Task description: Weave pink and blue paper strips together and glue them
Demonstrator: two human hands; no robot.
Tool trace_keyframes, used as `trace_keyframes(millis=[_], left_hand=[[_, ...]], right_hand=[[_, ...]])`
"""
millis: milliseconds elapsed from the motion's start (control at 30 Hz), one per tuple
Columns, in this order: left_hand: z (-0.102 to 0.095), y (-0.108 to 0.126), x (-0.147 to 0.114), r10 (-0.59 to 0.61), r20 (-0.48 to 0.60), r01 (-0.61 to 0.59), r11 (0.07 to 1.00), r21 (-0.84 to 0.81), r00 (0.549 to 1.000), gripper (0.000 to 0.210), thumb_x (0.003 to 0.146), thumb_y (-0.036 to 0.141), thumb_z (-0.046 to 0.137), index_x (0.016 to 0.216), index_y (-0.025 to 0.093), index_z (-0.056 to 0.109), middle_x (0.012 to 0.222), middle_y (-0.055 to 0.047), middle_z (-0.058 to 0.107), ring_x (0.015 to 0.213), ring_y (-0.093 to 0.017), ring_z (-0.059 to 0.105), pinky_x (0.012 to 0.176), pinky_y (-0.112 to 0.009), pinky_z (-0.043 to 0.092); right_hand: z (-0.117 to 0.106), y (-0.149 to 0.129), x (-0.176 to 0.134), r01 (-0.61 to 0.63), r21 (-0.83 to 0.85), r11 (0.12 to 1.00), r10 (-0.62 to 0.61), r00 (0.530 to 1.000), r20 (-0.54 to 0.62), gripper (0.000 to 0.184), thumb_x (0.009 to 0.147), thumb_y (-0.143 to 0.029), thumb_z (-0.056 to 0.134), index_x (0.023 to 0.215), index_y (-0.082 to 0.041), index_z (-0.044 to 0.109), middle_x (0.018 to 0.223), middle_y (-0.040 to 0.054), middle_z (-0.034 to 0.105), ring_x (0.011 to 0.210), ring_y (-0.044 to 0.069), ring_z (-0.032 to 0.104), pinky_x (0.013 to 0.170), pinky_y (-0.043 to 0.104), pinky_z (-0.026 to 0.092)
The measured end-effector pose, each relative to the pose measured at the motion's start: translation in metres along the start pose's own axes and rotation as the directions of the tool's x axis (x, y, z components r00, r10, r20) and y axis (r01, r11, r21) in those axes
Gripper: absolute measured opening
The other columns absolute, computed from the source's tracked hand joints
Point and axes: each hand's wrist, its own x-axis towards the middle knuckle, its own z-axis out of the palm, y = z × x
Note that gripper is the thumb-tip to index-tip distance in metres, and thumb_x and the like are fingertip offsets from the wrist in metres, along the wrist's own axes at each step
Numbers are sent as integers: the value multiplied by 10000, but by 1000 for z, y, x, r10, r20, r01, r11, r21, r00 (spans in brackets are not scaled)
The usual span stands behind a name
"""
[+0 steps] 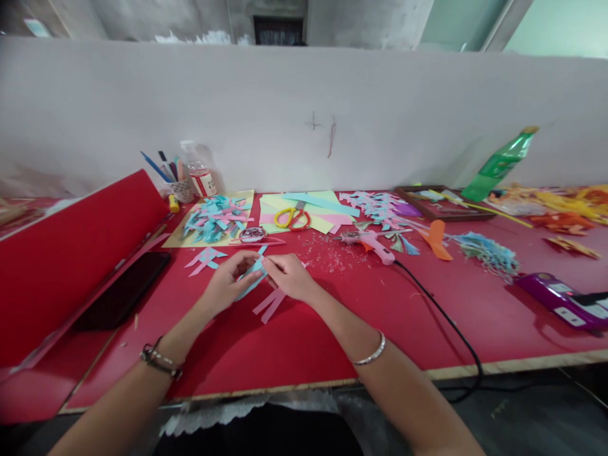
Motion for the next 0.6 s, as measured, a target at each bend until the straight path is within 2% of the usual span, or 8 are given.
trace_keyframes(millis=[167, 300, 367, 467, 567, 600], left_hand=[[0, -2, 0, -95, 71, 99, 994, -51, 993, 288, 712, 309, 529, 957, 161, 499, 615, 38, 494, 510, -77, 449, 493, -197, 366], [-4, -2, 0, -179, 149, 197, 973, -117, 972, 315, 740, 349, 500, 998, 170, 480, 524, 65, 445, 423, -65, 401, 408, -176, 308], [-6, -2, 0, -190, 156, 213, 966, -147, 969, 306, 737, 351, 505, 977, 162, 494, 522, 63, 452, 431, -62, 403, 408, -169, 302], [-10, 0, 0, -189, 220, 236, 949, -209, 957, 284, 729, 350, 512, 929, 149, 528, 516, 52, 491, 411, -52, 390, 403, -166, 298], [-12, 1, 0, -182, 320, 268, 931, -249, 930, 281, 745, 375, 479, 879, 144, 566, 476, 41, 513, 363, -50, 366, 388, -174, 295], [-12, 1, 0, -191, 318, 278, 926, -255, 929, 300, 759, 398, 451, 852, 143, 580, 483, 28, 529, 376, -59, 391, 404, -184, 318]], right_hand=[[-2, 4, 0, -22, 40, 999, 23, 999, -38, 386, 839, -361, 330, 517, -163, 408, 428, -45, 433, 406, 57, 401, 463, 193, 307], [-4, 10, 2, -110, 231, 967, 132, 988, -78, 372, 809, -402, 373, 523, -170, 422, 378, -60, 414, 337, 52, 360, 377, 186, 266], [-6, 13, 4, -131, 400, 907, 203, 969, -141, 359, 790, -415, 403, 524, -174, 422, 356, -67, 402, 301, 48, 323, 330, 184, 220], [-12, 15, 9, -76, 638, 766, 300, 920, -251, 349, 761, -409, 450, 503, -181, 395, 306, -76, 363, 273, 44, 283, 310, 182, 195], [-22, 12, 11, -53, 797, 602, 418, 871, -258, 344, 750, -393, 464, 497, -191, 349, 264, -92, 310, 249, 39, 236, 319, 177, 232], [-24, 11, 11, -57, 830, 554, 445, 864, -237, 347, 755, -383, 454, 493, -194, 327, 256, -98, 291, 241, 37, 217, 328, 175, 254]])
